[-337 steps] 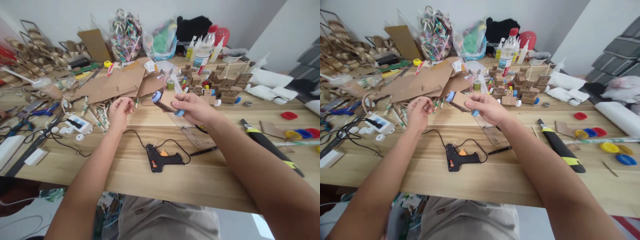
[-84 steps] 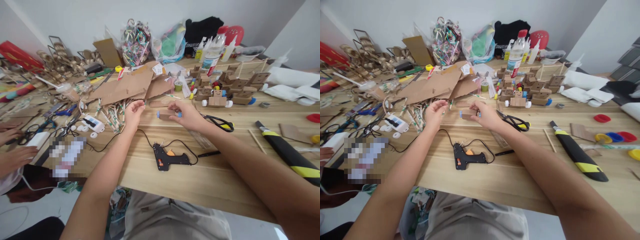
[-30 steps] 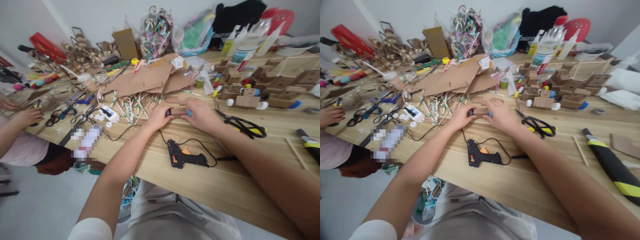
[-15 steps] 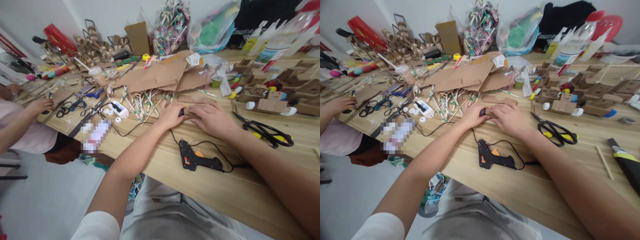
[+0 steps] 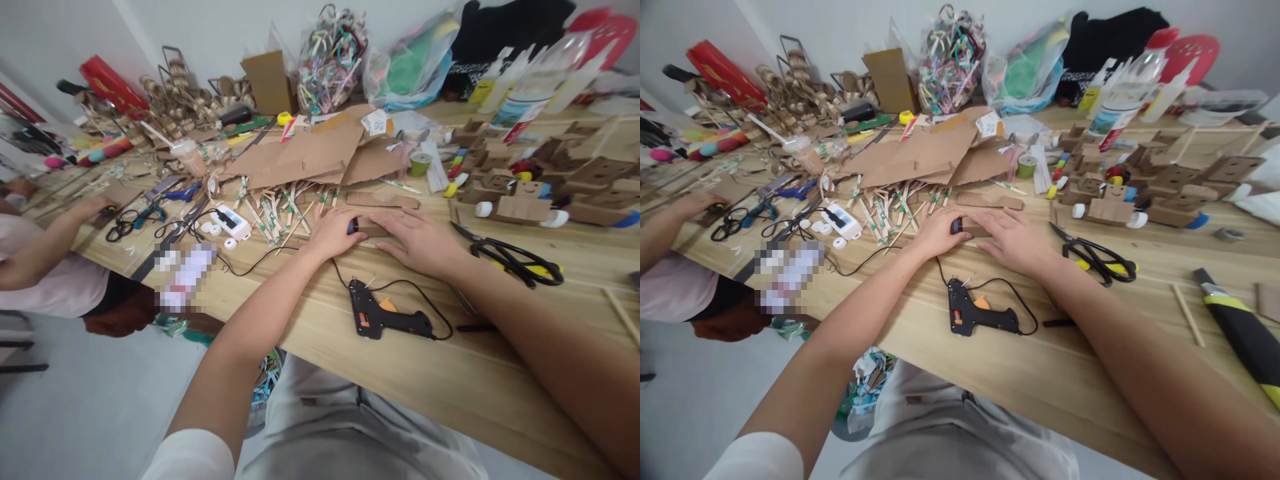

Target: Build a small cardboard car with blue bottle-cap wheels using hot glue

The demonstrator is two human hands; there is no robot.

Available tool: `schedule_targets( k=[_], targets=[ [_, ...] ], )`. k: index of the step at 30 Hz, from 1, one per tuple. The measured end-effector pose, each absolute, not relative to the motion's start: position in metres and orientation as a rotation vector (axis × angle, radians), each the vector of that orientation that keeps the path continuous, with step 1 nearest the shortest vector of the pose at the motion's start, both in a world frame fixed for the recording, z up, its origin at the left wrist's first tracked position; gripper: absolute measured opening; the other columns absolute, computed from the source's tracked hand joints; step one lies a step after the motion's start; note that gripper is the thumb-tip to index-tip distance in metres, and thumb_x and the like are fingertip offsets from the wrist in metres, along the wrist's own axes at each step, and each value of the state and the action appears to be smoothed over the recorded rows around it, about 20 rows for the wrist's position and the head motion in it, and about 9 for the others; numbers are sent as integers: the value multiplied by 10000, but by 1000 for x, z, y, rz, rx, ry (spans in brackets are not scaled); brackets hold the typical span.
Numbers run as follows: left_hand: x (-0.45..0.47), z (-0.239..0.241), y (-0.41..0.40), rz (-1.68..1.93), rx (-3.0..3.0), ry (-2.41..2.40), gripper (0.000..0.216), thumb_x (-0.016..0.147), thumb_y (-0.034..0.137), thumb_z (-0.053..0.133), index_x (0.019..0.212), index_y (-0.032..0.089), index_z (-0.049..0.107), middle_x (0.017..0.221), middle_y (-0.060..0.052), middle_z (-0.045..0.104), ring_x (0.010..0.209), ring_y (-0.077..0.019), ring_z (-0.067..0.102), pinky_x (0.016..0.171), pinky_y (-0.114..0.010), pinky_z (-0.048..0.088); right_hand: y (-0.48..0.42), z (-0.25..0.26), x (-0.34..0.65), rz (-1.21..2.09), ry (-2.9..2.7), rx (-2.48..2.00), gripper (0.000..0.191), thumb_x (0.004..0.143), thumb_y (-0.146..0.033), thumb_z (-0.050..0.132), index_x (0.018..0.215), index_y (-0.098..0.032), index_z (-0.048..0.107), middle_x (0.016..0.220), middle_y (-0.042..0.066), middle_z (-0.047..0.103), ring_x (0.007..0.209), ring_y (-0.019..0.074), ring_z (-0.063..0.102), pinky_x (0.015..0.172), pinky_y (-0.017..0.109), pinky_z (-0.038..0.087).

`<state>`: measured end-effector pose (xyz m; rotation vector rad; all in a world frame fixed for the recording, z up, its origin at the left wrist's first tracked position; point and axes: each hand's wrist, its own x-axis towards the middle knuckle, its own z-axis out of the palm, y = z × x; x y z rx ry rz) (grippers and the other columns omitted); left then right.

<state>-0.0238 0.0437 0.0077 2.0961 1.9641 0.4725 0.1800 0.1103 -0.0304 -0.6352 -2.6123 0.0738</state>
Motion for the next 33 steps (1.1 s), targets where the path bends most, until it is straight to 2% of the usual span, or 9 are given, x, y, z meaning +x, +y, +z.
schedule_targets(
  k=[4, 9, 14, 17, 20, 23, 28, 33],
  targets=[
    [-24, 4, 47, 486, 2102, 1986, 338, 906, 311, 761, 1240, 259, 752, 1357, -77, 762, 1377, -326, 611, 1314, -626, 155, 117, -32, 179, 98, -2559, -862, 464, 981, -378, 605, 1403, -193, 662, 1342, 185, 756, 1242, 389, 713, 1064, 587, 565],
    [-23, 6, 49, 483, 2096, 2006, 256, 875, 302, 786, 1124, 240, 790, 1247, -87, 800, 1329, -338, 639, 1307, -623, 171, 123, -30, 174, 216, -2575, -943, 376, 947, -327, 646, 1291, -194, 722, 1254, 173, 791, 1179, 385, 737, 1036, 571, 573],
    [-24, 8, 51, 479, 2041, 2080, 323, 872, 282, 774, 1191, 233, 781, 1285, -102, 782, 1339, -341, 632, 1310, -598, 173, 122, -24, 173, 287, -2549, -958, 488, 899, -313, 704, 1371, -190, 682, 1324, 179, 758, 1241, 391, 706, 1068, 576, 556],
    [-26, 9, 53, 447, 2020, 2093, 281, 874, 299, 764, 1148, 244, 793, 1281, -90, 783, 1334, -340, 636, 1308, -589, 194, 123, -21, 178, 340, -2513, -952, 593, 886, -304, 715, 1463, -211, 615, 1351, 163, 741, 1259, 381, 694, 1077, 568, 552],
    [-28, 8, 55, 433, 2017, 2082, 357, 857, 283, 780, 1213, 254, 767, 1341, -87, 765, 1371, -334, 617, 1310, -574, 212, 124, -19, 183, 408, -2496, -957, 645, 880, -279, 713, 1508, -236, 572, 1304, 130, 757, 1222, 356, 709, 1048, 535, 568],
    [-30, 7, 56, 504, 2038, 2047, 499, 828, 281, 808, 1317, 288, 711, 1400, -72, 742, 1401, -326, 602, 1309, -575, 227, 126, -17, 186, 446, -2505, -976, 649, 862, -251, 721, 1496, -226, 584, 1247, 118, 771, 1182, 339, 723, 1030, 500, 573],
    [-31, 5, 60, 533, 2060, 2012, 370, 835, 253, 787, 1202, 299, 763, 1287, -44, 796, 1313, -312, 667, 1315, -575, 226, 124, -12, 188, 458, -2506, -992, 614, 838, -209, 725, 1443, -208, 620, 1272, 128, 766, 1190, 329, 722, 1042, 487, 570],
    [-34, -1, 64, 629, 2043, 1943, 344, 799, 234, 807, 1136, 297, 782, 1220, -43, 820, 1264, -320, 695, 1301, -596, 248, 114, -6, 182, 447, -2524, -1115, 518, 840, -237, 750, 1350, -182, 670, 1215, 150, 781, 1176, 347, 733, 1028, 485, 576]
  ],
)
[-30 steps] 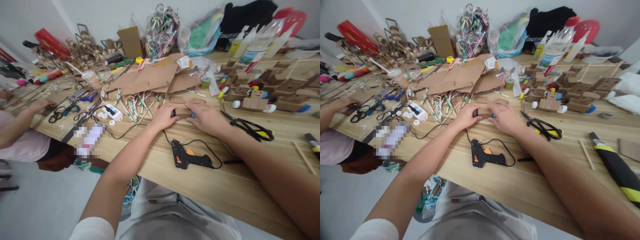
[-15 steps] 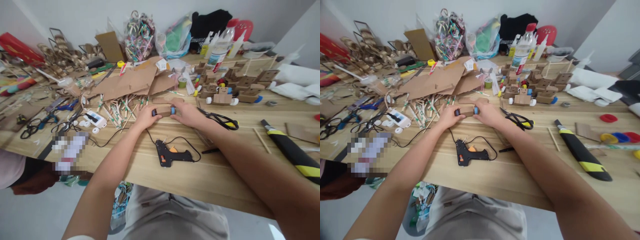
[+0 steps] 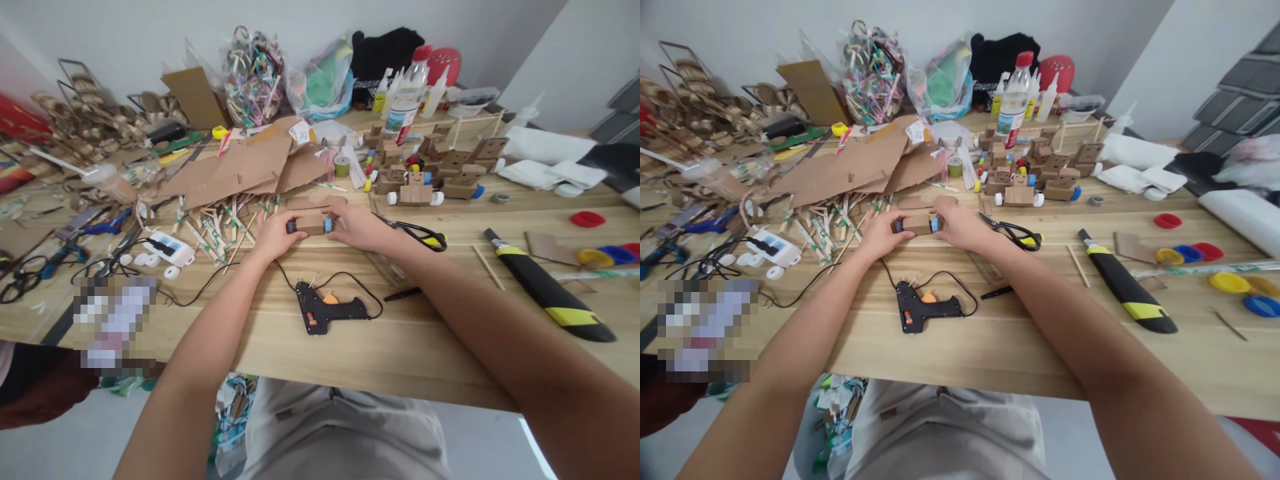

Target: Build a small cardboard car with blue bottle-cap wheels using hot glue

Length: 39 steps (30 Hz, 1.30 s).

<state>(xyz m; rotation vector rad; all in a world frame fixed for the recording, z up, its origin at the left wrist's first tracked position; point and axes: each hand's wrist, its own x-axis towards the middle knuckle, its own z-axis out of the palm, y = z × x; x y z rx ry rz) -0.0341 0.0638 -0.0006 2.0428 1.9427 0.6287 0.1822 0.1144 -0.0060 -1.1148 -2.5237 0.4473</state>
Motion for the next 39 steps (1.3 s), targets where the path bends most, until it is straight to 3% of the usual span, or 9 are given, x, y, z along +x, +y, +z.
schedule_targets(
  k=[4, 13, 19, 24, 28, 33, 39],
  targets=[
    [-39, -4, 66, 669, 2031, 1907, 336, 770, 247, 822, 1099, 306, 787, 1201, -39, 825, 1235, -326, 704, 1299, -606, 239, 110, -6, 177, 407, -2507, -1154, 381, 866, -238, 724, 1244, -189, 696, 1134, 145, 794, 1103, 344, 754, 973, 481, 587],
    [-39, 0, 66, 632, 1994, 1906, 391, 760, 250, 829, 1148, 277, 789, 1217, -52, 814, 1227, -328, 702, 1279, -595, 261, 111, -7, 179, 394, -2509, -1132, 290, 863, -222, 683, 1152, -193, 692, 1118, 135, 791, 1083, 330, 751, 953, 452, 585],
    [-47, 5, 57, 617, 2013, 1886, 642, 728, 223, 858, 1345, 288, 693, 1344, -77, 772, 1365, -321, 641, 1286, -581, 263, 115, -10, 183, 419, -2472, -1042, 382, 825, -201, 728, 1205, -207, 689, 1183, 127, 781, 1116, 323, 741, 954, 464, 593],
    [-55, 4, 52, 605, 2017, 1985, 430, 772, 237, 827, 1197, 258, 762, 1313, -92, 782, 1316, -318, 667, 1297, -563, 252, 119, -9, 189, 453, -2485, -1071, 486, 784, -181, 761, 1261, -188, 671, 1237, 147, 769, 1149, 329, 730, 981, 477, 587],
    [-54, 2, 53, 619, 2036, 1989, 255, 784, 233, 796, 1033, 290, 802, 1181, -60, 821, 1253, -330, 692, 1289, -588, 258, 116, -11, 186, 424, -2476, -1095, 412, 809, -191, 743, 1218, -183, 693, 1204, 148, 778, 1127, 331, 735, 959, 467, 587],
    [-54, 3, 53, 611, 2058, 1962, 212, 763, 235, 799, 963, 305, 814, 1096, -38, 839, 1199, -329, 713, 1283, -593, 267, 113, -12, 183, 357, -2463, -1114, 261, 864, -254, 711, 1119, -202, 734, 1093, 120, 801, 1046, 315, 753, 897, 428, 595],
    [-58, 3, 53, 591, 2064, 1995, 230, 790, 250, 783, 1011, 304, 815, 1187, -52, 825, 1259, -339, 689, 1285, -595, 265, 110, -7, 182, 373, -2495, -1143, 280, 899, -279, 679, 1154, -179, 739, 1104, 147, 798, 1044, 332, 754, 910, 445, 596]
  ],
)
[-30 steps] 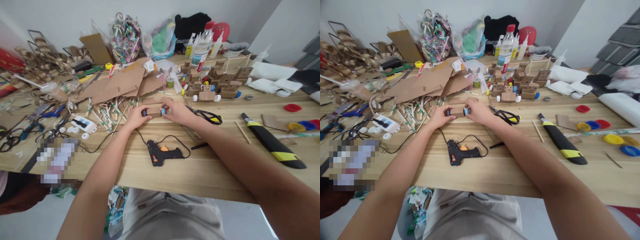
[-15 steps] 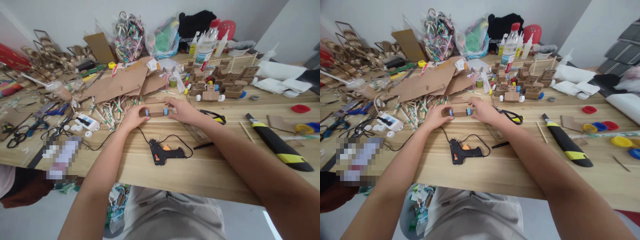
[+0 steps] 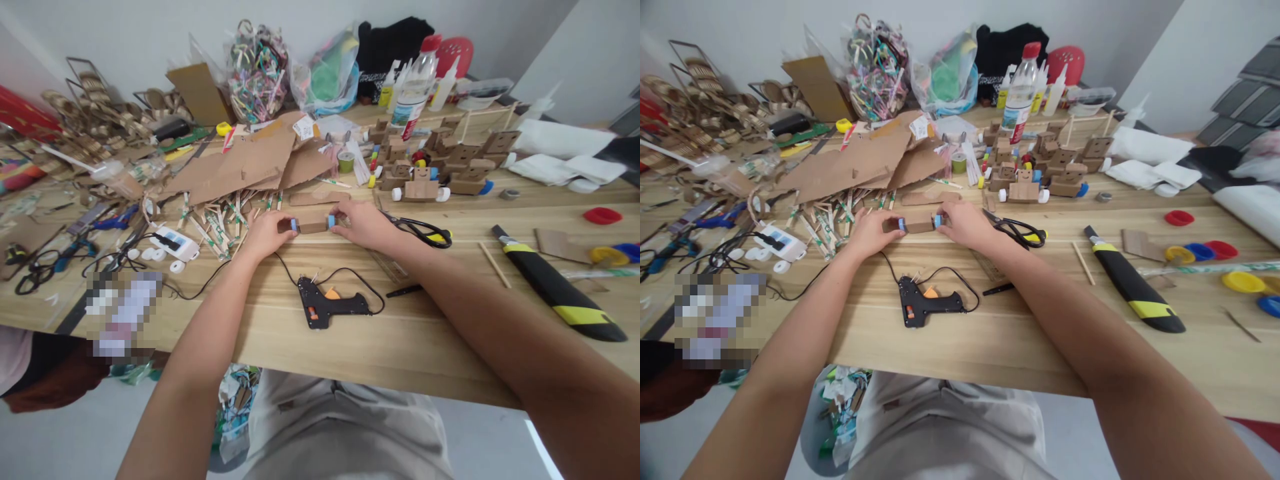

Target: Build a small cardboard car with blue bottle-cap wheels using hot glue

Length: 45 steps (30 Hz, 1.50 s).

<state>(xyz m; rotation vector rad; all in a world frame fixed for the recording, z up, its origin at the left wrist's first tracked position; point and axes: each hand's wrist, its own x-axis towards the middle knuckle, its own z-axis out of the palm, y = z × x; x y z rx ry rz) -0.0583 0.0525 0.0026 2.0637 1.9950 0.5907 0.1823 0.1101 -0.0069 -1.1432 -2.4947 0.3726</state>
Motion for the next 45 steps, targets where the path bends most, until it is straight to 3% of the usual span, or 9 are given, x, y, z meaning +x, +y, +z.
schedule_targets(
  k=[7, 12, 16, 22, 28, 33, 37, 45],
  targets=[
    [-46, -1, 53, 664, 2019, 1943, 605, 778, 264, 815, 1368, 293, 684, 1340, -66, 775, 1367, -310, 637, 1302, -572, 243, 110, -11, 181, 390, -2460, -1072, 433, 867, -293, 721, 1282, -171, 699, 1216, 174, 772, 1128, 363, 733, 963, 498, 591],
    [-37, -5, 62, 763, 1968, 1949, 332, 783, 291, 822, 1113, 275, 786, 1183, -54, 825, 1215, -313, 714, 1293, -563, 275, 116, -7, 187, 486, -2359, -1054, 434, 875, -300, 712, 1295, -191, 698, 1189, 142, 791, 1097, 328, 751, 983, 491, 600],
    [-49, -7, 68, 1063, 1696, 1766, 366, 736, 348, 835, 1069, 209, 778, 1074, -69, 828, 1092, -288, 745, 1099, -467, 515, 115, 0, 188, 599, -2264, -1133, 422, 907, -313, 683, 1301, -161, 693, 1177, 165, 797, 1045, 310, 768, 983, 507, 609],
    [-61, -2, 61, 1251, 1314, 1351, 353, 768, 556, 785, 865, 220, 741, 952, -60, 812, 1032, -260, 766, 973, -402, 585, 100, 9, 183, 628, -2348, -972, 220, 945, -306, 612, 1044, -193, 772, 1090, 127, 818, 976, 284, 773, 909, 457, 627],
    [-50, 9, 53, 1200, 958, 1192, 194, 899, 426, 726, 929, 236, 751, 960, -37, 817, 955, -202, 775, 892, -352, 609, 77, 15, 177, 316, -2294, -761, 405, 1018, -276, 490, 1370, -234, 686, 1003, 69, 811, 931, 236, 750, 892, 399, 593],
    [-41, 13, 48, 1206, 716, 1025, 168, 879, 373, 789, 881, 212, 741, 761, -3, 770, 767, -163, 763, 782, -292, 601, 76, 4, 176, -37, -2368, -648, 529, 1043, -241, 424, 1557, -190, 538, 964, 88, 779, 884, 234, 703, 808, 363, 563],
    [-38, 15, 46, 1212, 640, 948, 137, 878, 323, 792, 837, 209, 728, 708, 13, 742, 709, -152, 748, 747, -278, 591, 79, -1, 175, -182, -2430, -655, 569, 1051, -218, 392, 1614, -175, 460, 921, 82, 761, 839, 231, 671, 781, 351, 553],
    [-31, 17, 42, 1227, 655, 941, 120, 840, 301, 821, 802, 219, 742, 771, 2, 757, 745, -158, 728, 759, -290, 565, 75, 4, 172, -453, -2476, -619, 577, 1044, -135, 372, 1609, -187, 480, 860, 71, 717, 761, 209, 623, 729, 315, 482]
  ],
)
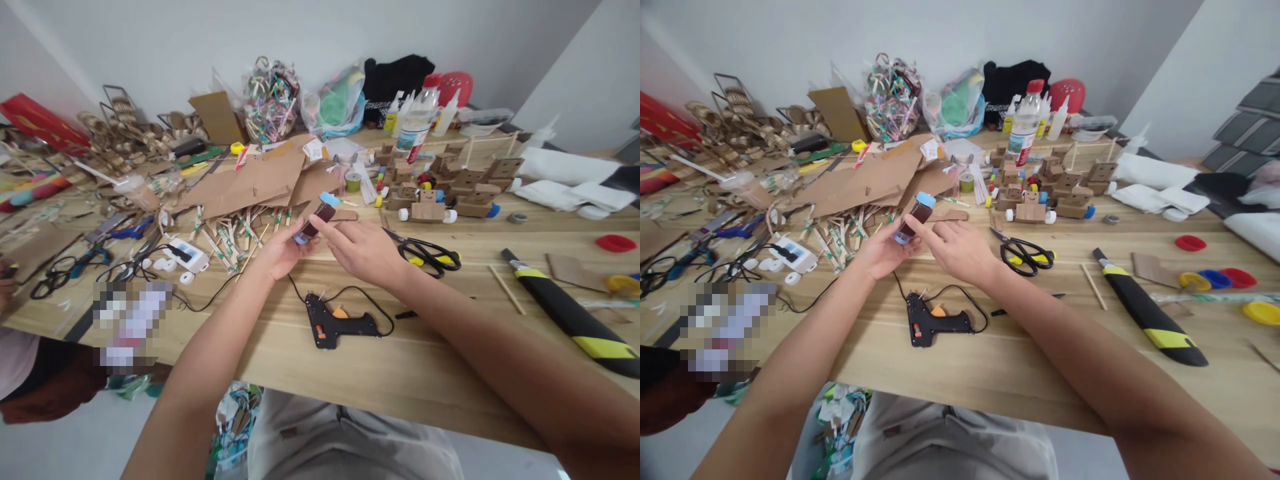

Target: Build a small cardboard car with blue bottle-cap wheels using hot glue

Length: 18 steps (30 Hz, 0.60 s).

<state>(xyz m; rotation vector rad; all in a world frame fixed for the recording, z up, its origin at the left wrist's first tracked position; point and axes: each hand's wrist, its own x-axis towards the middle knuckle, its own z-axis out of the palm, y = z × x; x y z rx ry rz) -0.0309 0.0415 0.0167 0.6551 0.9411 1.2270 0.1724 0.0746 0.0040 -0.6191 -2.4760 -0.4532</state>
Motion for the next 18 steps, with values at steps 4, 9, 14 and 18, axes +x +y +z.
schedule_targets(
  k=[4, 9, 14, 18],
  targets=[
    [-28, 18, 40, 1250, 633, 954, 119, 831, 296, 824, 798, 218, 740, 782, -2, 755, 745, -160, 714, 769, -302, 566, 70, 8, 173, -534, -2495, -672, 615, 1024, -98, 382, 1625, -210, 446, 899, 73, 720, 783, 207, 601, 723, 309, 462],
    [-29, 19, 41, 1261, 580, 973, 184, 792, 327, 850, 762, 218, 706, 748, 5, 746, 730, -165, 702, 750, -307, 563, 65, 10, 173, -590, -2567, -656, 675, 1024, -82, 368, 1687, -207, 325, 838, 48, 716, 760, 203, 591, 722, 308, 459],
    [-30, 21, 40, 1275, 571, 960, 279, 702, 375, 915, 775, 223, 693, 710, 28, 732, 700, -159, 705, 765, -311, 587, 64, 8, 174, -597, -2613, -610, 667, 1036, -113, 356, 1697, -178, 297, 771, 30, 716, 713, 197, 593, 697, 304, 460],
    [-29, 20, 39, 1286, 600, 969, 272, 716, 407, 901, 794, 227, 713, 739, 9, 749, 713, -171, 719, 761, -325, 597, 65, 9, 175, -610, -2643, -723, 706, 1021, -125, 359, 1715, -187, 242, 753, 32, 720, 675, 199, 597, 650, 301, 444]
  ],
)
